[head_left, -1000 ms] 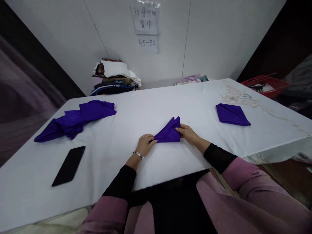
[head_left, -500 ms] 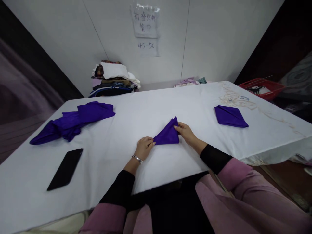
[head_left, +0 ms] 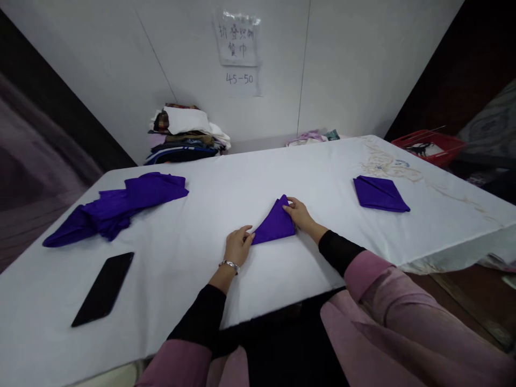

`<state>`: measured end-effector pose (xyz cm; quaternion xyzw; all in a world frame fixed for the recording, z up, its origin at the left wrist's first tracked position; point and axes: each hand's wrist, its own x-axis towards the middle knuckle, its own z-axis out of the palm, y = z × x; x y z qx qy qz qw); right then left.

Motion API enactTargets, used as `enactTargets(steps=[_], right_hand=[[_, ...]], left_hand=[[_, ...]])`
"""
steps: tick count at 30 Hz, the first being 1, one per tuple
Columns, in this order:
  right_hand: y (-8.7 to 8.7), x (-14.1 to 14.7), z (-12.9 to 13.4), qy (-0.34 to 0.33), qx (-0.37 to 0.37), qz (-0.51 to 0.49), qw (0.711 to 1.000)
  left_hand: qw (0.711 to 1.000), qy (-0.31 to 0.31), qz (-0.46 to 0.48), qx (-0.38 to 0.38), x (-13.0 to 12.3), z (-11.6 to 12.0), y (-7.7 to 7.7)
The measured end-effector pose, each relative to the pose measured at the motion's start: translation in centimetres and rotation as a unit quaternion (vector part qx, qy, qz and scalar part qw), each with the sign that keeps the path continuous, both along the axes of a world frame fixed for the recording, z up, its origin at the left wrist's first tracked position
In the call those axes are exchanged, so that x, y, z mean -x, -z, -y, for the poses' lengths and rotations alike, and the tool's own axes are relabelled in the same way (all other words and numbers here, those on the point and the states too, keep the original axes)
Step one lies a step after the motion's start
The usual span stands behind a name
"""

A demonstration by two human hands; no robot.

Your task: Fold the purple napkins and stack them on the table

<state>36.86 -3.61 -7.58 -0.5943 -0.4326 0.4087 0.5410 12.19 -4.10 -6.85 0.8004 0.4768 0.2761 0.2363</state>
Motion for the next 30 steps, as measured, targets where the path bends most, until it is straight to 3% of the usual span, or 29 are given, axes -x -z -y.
enactTargets(steps=[6, 13, 30], right_hand=[[-0.2, 0.0, -1.0, 0.003, -0.020, 0.095, 0.995], [-0.8, 0.3, -1.8, 0.007, 0.023, 0.226, 0.974], [-0.7, 0.2, -3.1, -0.007, 0.037, 0.334, 0.942]], left_hand=[[1.000, -0.002, 0.001, -0.003, 0.0, 0.0, 0.0], [1.000, -0.014, 0.016, 0.010, 0.0, 0.0, 0.2], [0.999, -0.030, -0.020, -0.029, -0.2, 0.4, -0.1]])
